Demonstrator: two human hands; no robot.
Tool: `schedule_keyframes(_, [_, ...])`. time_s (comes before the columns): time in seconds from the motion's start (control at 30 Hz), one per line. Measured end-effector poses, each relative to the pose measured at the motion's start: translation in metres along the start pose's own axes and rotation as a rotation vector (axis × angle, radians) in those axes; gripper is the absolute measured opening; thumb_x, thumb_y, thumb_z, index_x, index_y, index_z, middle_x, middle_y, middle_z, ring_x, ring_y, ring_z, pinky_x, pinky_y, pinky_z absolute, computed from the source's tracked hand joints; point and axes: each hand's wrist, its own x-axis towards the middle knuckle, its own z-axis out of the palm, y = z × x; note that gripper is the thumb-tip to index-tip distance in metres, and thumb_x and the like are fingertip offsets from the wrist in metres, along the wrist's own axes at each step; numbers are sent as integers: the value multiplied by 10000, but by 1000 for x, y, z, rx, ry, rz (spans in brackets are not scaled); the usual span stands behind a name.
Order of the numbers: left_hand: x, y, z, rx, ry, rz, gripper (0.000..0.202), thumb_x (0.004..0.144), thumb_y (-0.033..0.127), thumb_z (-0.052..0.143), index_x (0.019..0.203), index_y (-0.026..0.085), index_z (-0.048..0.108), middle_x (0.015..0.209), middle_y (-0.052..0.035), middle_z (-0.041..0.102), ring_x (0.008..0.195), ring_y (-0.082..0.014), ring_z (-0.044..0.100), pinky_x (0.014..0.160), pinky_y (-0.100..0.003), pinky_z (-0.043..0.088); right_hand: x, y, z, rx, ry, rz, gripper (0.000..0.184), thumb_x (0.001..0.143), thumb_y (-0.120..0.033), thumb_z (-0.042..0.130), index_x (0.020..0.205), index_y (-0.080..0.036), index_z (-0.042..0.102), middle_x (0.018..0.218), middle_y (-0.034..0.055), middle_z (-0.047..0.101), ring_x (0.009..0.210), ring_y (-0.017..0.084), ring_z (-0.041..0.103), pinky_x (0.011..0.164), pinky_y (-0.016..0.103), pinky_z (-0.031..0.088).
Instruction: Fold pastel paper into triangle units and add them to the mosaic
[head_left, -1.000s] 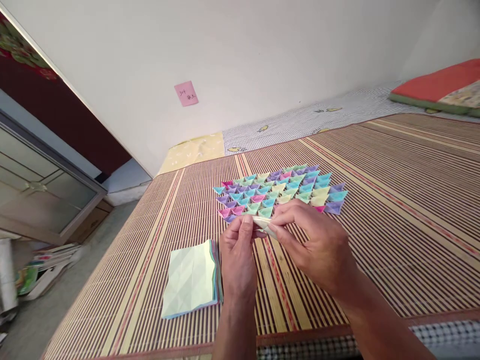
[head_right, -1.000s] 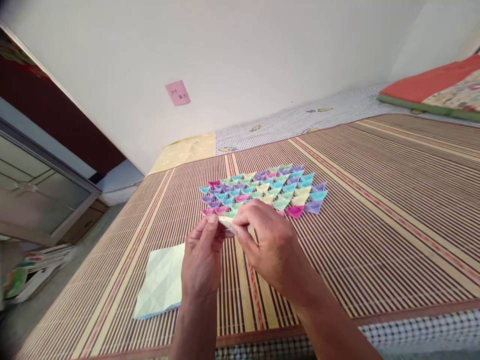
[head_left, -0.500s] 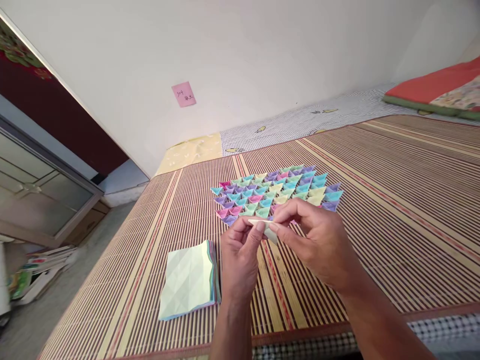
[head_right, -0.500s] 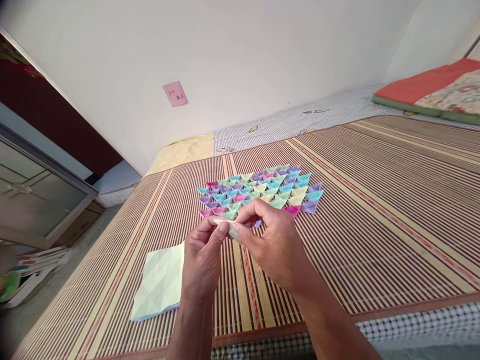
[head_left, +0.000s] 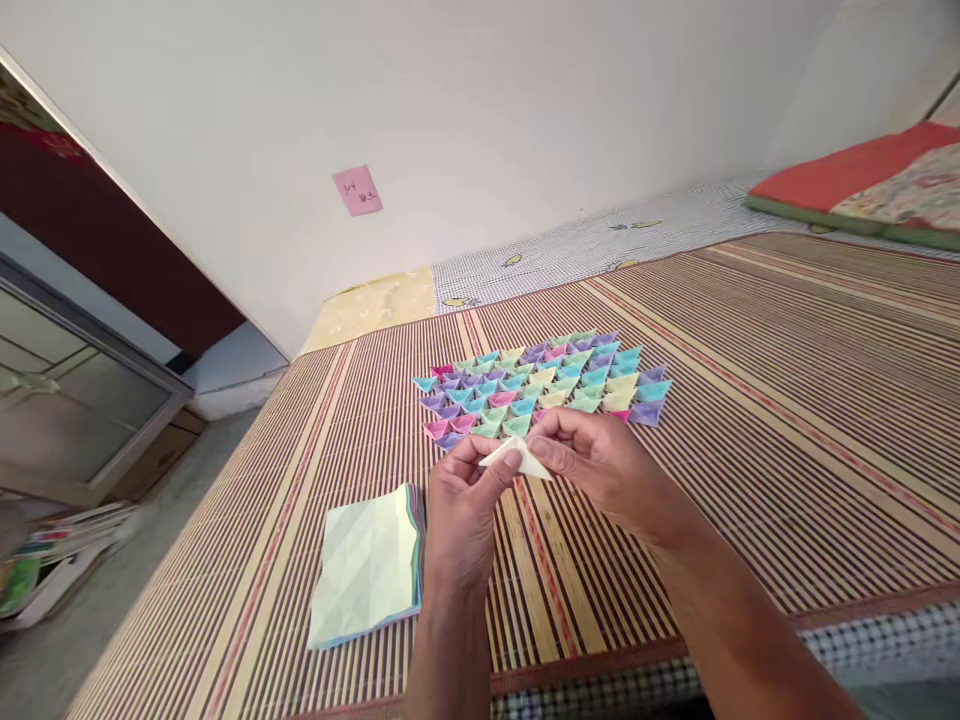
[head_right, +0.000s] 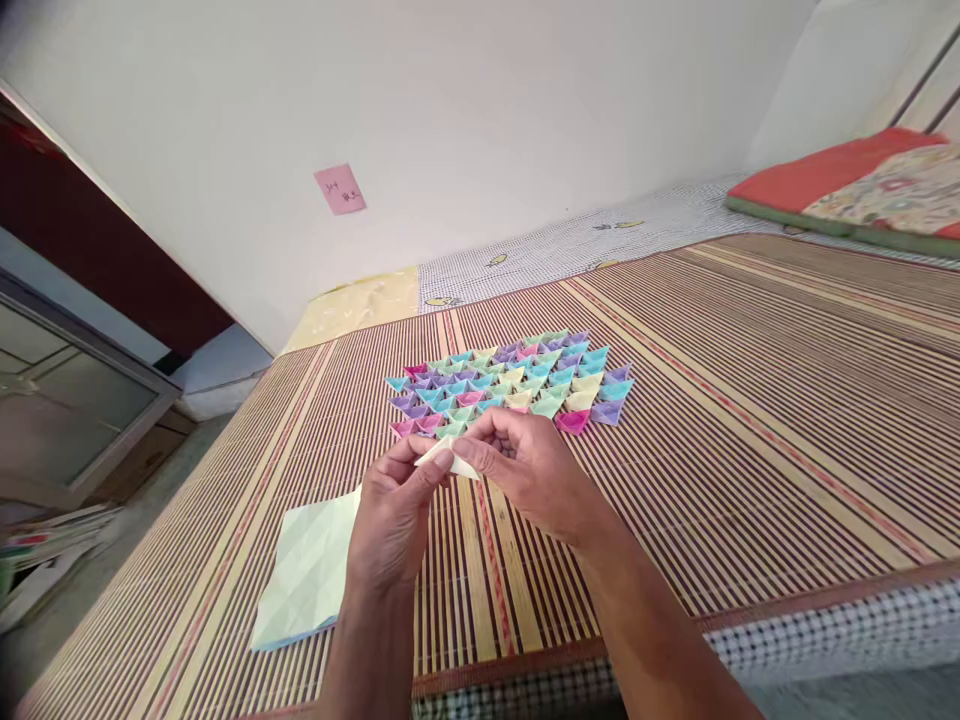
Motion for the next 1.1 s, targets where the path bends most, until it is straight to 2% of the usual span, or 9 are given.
schedule_keyframes(0.13, [2,-2,2,-94,95,55,234,736,300,914,770,166,725,754,-5,726,691,-128,641,694,-246,523,1,5,3,-47,-104,66,380,975,-451,611,699,-192,584,658,-28,501,618,127,423,574,286,336])
schedule_keyframes(0.37, [2,-4,6,-162,152,112,247,689,291,942,732,162,736,731,0,718,688,-117,638,719,-239,531,2,2,6,-9,-20,4,289,967,-353,620,719,-205,603,695,-14,556,713,156,510,681,307,402])
schedule_keyframes(0.5, [2,-5,9,-171,117,88,254,682,312,944,739,170,740,750,-2,717,703,-127,629,741,-265,530,0,0,8,-27,-20,19,293,968,-413,642,769,-199,632,705,-23,517,690,149,462,640,300,366])
schedule_keyframes(0.63, [2,-3,7,-115,43,74,242,715,333,923,746,175,741,777,-5,709,766,-137,626,803,-268,511,-1,-2,11,-58,15,-16,376,976,-450,635,707,-200,558,666,-43,422,631,129,376,587,294,307])
schedule_keyframes(0.8, [-1,5,-1,142,-49,72,188,822,336,854,815,181,747,804,-8,705,786,-144,612,794,-261,475,-4,-7,7,-143,-44,-36,386,978,-401,620,672,-209,484,652,-46,391,623,127,357,580,302,281])
schedule_keyframes(0.9, [-3,6,-4,257,-28,123,197,870,344,813,787,181,739,755,-1,671,765,-144,584,779,-266,459,-4,-9,5,-154,-83,-22,405,984,-400,612,661,-212,456,656,-45,387,631,128,363,586,304,286])
schedule_keyframes(1.0, [-4,5,-4,211,-6,128,197,874,346,812,779,189,739,739,11,650,737,-131,556,753,-258,450,-4,-9,6,-134,-60,-40,397,1009,-381,566,663,-210,472,659,-41,389,636,130,366,594,305,297])
schedule_keyframes(1.1, [-4,3,-4,115,-8,73,207,850,348,836,765,192,729,723,16,651,698,-121,544,710,-251,443,-4,-7,6,-108,-4,-78,381,1015,-353,558,668,-207,495,653,-42,394,630,129,368,593,303,305])
